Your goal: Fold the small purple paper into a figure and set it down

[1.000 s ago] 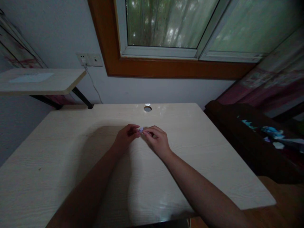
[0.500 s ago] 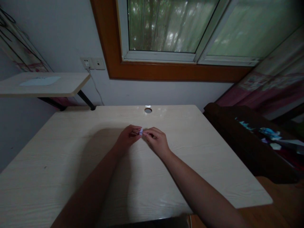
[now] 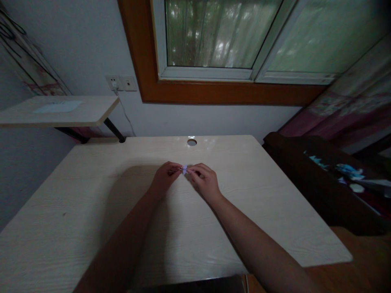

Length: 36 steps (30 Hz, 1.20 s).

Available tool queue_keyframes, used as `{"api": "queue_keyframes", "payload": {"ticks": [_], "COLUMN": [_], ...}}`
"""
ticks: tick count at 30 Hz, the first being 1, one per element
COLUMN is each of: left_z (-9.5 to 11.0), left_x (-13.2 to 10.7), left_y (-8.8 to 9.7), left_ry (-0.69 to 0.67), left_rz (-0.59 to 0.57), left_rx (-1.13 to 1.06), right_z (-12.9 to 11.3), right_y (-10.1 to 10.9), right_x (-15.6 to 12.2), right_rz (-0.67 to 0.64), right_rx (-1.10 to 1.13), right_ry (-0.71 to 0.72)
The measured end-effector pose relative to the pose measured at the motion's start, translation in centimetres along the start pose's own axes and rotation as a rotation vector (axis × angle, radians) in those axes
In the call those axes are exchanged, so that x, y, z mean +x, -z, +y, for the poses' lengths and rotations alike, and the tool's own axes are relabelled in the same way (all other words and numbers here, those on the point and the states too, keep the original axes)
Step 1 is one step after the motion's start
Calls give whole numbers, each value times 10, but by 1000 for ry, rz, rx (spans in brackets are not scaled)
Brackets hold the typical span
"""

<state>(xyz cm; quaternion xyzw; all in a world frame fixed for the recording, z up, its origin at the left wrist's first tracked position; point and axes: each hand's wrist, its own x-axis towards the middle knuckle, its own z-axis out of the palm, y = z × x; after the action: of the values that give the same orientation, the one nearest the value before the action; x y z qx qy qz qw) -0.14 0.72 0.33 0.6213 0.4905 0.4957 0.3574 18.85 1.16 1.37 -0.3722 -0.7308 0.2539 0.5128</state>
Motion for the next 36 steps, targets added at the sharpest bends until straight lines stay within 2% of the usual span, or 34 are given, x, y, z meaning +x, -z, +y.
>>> {"api": "queue_keyframes", "payload": {"ticks": [9,18,25,36], "left_z": [11,-1,-1,0], "left_x": [-6,-4,-3,-2], "left_y": [0,-1,3,5], "left_ry": [78,18,33,46], "left_rz": [-36,-70,-81,-176], "left_rx": [-263,-94,-93,-130], "right_z": [7,7,9,12], "right_y": [-2,-2,0,9], "right_x": [0,-1,0,5], "right_rz": [-24,-107,-120,-241], "right_rx": [3,0,6,-42], "right_ry": [-50,6,-37,132]}}
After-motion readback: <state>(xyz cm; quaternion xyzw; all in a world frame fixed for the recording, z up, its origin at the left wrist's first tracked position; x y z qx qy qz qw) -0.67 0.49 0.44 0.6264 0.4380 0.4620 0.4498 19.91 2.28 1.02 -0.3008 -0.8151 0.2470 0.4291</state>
